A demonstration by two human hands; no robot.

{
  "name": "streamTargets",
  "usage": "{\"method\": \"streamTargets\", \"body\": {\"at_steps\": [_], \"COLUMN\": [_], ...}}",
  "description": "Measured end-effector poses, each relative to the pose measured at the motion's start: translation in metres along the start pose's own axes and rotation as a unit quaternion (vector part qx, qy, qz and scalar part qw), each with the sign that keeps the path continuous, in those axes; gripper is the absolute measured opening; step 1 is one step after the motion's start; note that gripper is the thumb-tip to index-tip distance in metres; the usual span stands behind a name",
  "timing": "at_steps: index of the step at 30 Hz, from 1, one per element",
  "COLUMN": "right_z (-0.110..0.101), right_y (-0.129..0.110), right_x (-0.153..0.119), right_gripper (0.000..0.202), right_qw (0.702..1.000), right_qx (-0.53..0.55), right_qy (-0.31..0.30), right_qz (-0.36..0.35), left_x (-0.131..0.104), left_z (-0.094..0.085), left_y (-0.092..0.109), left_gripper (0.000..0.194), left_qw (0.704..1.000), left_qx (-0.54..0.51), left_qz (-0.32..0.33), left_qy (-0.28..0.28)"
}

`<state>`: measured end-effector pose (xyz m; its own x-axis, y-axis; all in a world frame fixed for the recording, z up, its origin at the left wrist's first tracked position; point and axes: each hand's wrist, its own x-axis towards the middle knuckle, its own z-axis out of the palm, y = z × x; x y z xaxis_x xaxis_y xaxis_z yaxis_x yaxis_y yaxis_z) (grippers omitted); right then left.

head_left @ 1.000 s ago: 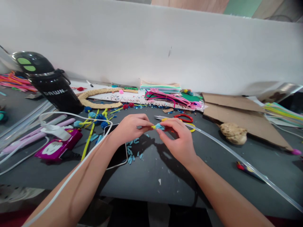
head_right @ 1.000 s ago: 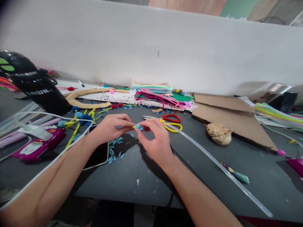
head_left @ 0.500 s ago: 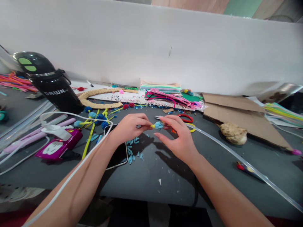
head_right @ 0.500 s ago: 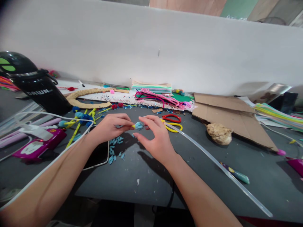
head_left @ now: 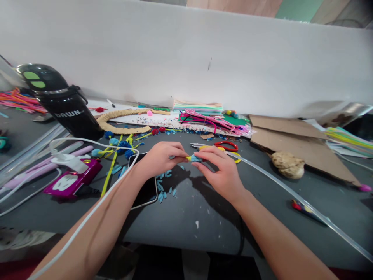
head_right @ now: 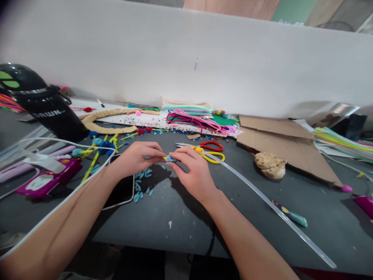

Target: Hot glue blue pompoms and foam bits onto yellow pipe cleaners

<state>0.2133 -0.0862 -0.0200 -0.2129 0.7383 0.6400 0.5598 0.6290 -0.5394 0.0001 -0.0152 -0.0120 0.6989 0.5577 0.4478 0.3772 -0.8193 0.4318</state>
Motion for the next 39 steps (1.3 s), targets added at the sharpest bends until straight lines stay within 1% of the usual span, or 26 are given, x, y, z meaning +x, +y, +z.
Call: {"method": "streamTargets", "body": {"at_steps": [3, 7, 9, 14, 18, 26, 33, 39], "right_z": [-0.0008, -0.0051, -0.0075, -0.0095, -0.0078, -0.0046, -0.0025, -0.0004], "right_y": [0.0006, 0.0009, 0.0011, 0.0035, 0.0056, 0.0037, 0.0017, 0.0050], "right_x": [0.0002, 0.0025, 0.0039, 0.0044, 0.0035, 0.0032, 0.0038, 0.0032], "right_gripper": [0.023, 0.042, 0.045, 0.040, 0.032, 0.021, 0.014, 0.015], "right_qw": [1.000, 0.999, 0.999, 0.997, 0.998, 0.999, 0.994, 0.984], "right_qx": [-0.001, 0.004, 0.007, 0.017, 0.017, 0.025, 0.082, 0.141], "right_qy": [-0.004, -0.032, -0.051, -0.070, -0.058, -0.031, -0.027, -0.029], "right_qz": [0.000, -0.011, -0.011, -0.006, 0.001, 0.016, 0.065, 0.109], "left_x": [0.0001, 0.0001, 0.0002, 0.0008, 0.0006, -0.0001, -0.0006, -0.0003], "left_z": [-0.0012, -0.0042, -0.0056, -0.0067, -0.0056, -0.0039, -0.0031, -0.0042], "left_y": [0.0003, 0.0007, 0.0008, 0.0021, 0.0029, 0.0029, 0.0032, 0.0047], "left_gripper": [0.018, 0.017, 0.018, 0.019, 0.020, 0.020, 0.020, 0.019], "left_qw": [1.000, 0.999, 0.999, 0.998, 0.998, 0.998, 0.998, 0.997], "left_qx": [0.000, -0.007, -0.013, -0.016, -0.023, -0.018, -0.020, -0.024], "left_qz": [-0.006, -0.024, -0.027, -0.033, -0.040, -0.033, -0.036, -0.036], "left_qy": [-0.010, -0.027, -0.034, -0.043, -0.043, -0.042, -0.049, -0.056]}}
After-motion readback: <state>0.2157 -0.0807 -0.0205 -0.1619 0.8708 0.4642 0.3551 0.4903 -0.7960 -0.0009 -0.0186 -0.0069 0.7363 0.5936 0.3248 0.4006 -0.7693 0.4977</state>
